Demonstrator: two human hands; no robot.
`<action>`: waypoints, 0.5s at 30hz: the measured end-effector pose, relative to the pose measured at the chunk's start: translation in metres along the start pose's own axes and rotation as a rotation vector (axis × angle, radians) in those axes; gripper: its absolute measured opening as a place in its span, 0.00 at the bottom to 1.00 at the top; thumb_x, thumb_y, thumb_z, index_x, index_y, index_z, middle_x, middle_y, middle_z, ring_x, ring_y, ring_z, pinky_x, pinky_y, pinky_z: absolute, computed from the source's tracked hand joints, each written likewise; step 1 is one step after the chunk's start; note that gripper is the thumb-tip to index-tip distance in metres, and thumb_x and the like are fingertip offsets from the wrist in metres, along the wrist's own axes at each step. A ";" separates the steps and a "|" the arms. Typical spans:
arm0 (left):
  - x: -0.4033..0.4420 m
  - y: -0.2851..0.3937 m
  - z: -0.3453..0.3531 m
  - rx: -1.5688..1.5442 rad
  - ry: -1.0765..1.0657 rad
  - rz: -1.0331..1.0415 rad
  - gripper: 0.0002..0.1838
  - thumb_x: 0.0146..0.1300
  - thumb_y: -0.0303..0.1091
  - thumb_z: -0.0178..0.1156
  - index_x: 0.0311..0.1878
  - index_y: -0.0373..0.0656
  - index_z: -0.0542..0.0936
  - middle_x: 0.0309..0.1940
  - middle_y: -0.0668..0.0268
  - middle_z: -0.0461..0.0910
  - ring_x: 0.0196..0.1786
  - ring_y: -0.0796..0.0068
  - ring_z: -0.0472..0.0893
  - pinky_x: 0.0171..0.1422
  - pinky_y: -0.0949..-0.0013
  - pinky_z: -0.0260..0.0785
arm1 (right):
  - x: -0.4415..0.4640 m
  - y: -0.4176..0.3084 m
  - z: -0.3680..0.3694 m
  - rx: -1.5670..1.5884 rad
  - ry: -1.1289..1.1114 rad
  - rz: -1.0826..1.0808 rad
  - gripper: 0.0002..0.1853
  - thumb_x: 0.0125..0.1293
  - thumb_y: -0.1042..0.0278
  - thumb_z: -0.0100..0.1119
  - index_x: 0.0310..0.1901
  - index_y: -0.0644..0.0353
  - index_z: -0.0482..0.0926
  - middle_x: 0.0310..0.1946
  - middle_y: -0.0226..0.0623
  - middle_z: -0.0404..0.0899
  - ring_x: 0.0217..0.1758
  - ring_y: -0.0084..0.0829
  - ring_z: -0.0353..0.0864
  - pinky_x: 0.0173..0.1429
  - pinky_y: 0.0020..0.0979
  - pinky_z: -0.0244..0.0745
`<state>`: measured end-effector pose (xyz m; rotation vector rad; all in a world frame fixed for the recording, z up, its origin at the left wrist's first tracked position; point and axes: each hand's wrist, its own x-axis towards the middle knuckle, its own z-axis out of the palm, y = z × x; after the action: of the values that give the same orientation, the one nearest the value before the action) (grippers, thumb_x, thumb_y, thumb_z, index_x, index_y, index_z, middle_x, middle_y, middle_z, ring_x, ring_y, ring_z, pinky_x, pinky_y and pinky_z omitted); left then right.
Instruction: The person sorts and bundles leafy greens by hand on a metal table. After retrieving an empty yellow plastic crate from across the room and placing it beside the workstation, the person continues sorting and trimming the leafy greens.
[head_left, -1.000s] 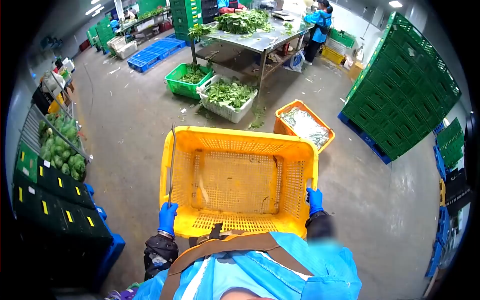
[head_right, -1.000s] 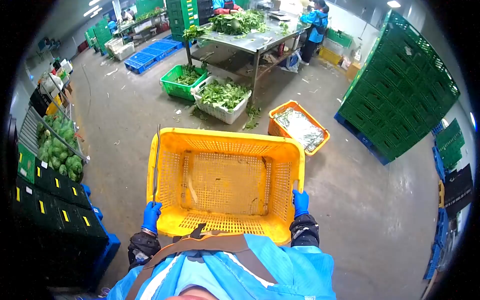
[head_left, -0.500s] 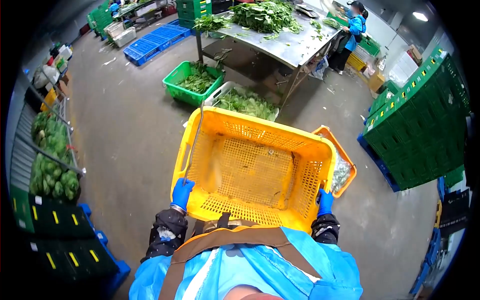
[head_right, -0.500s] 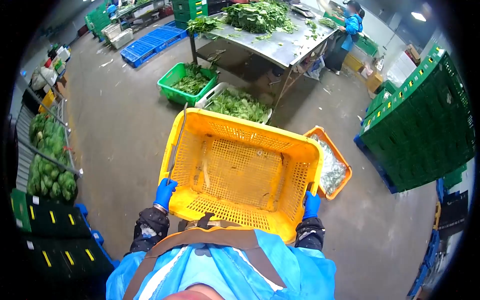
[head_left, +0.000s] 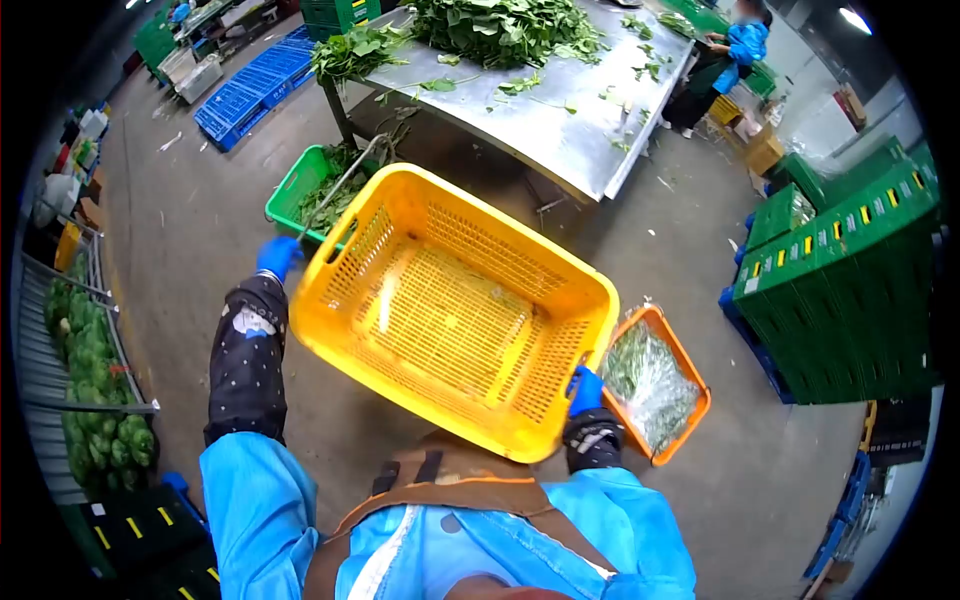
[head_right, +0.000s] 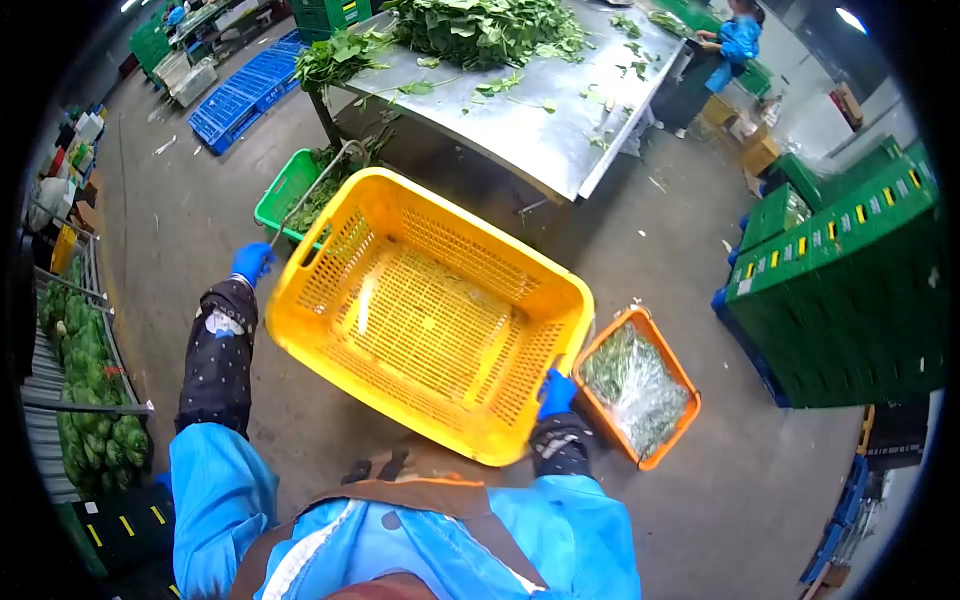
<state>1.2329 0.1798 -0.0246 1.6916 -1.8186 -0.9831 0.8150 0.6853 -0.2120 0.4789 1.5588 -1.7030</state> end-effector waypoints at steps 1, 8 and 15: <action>0.048 -0.014 0.010 0.069 0.205 0.175 0.10 0.52 0.36 0.56 0.33 0.39 0.79 0.26 0.62 0.79 0.30 0.68 0.77 0.36 0.69 0.70 | 0.042 0.011 0.036 -0.008 -0.006 -0.033 0.08 0.53 0.70 0.55 0.20 0.57 0.70 0.10 0.28 0.64 0.09 0.24 0.62 0.12 0.27 0.56; -0.055 -0.047 0.065 0.355 -0.255 0.177 0.08 0.53 0.31 0.59 0.36 0.39 0.77 0.30 0.59 0.78 0.35 0.67 0.78 0.42 0.67 0.70 | 0.273 0.087 0.141 -1.625 -0.309 -0.359 0.16 0.54 0.57 0.58 0.29 0.65 0.78 0.23 0.44 0.79 0.23 0.35 0.80 0.25 0.36 0.74; -0.325 -0.279 0.140 0.570 -1.426 -0.061 0.15 0.54 0.44 0.54 0.35 0.43 0.80 0.35 0.59 0.80 0.37 0.63 0.78 0.45 0.61 0.68 | 0.195 0.049 0.164 -1.155 0.175 -0.286 0.19 0.51 0.58 0.56 0.35 0.70 0.75 0.30 0.54 0.78 0.38 0.49 0.77 0.40 0.42 0.72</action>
<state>1.3517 0.5297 -0.2826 1.2943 -3.1255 -2.1833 0.7626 0.4753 -0.3548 -0.2146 2.4795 -0.6833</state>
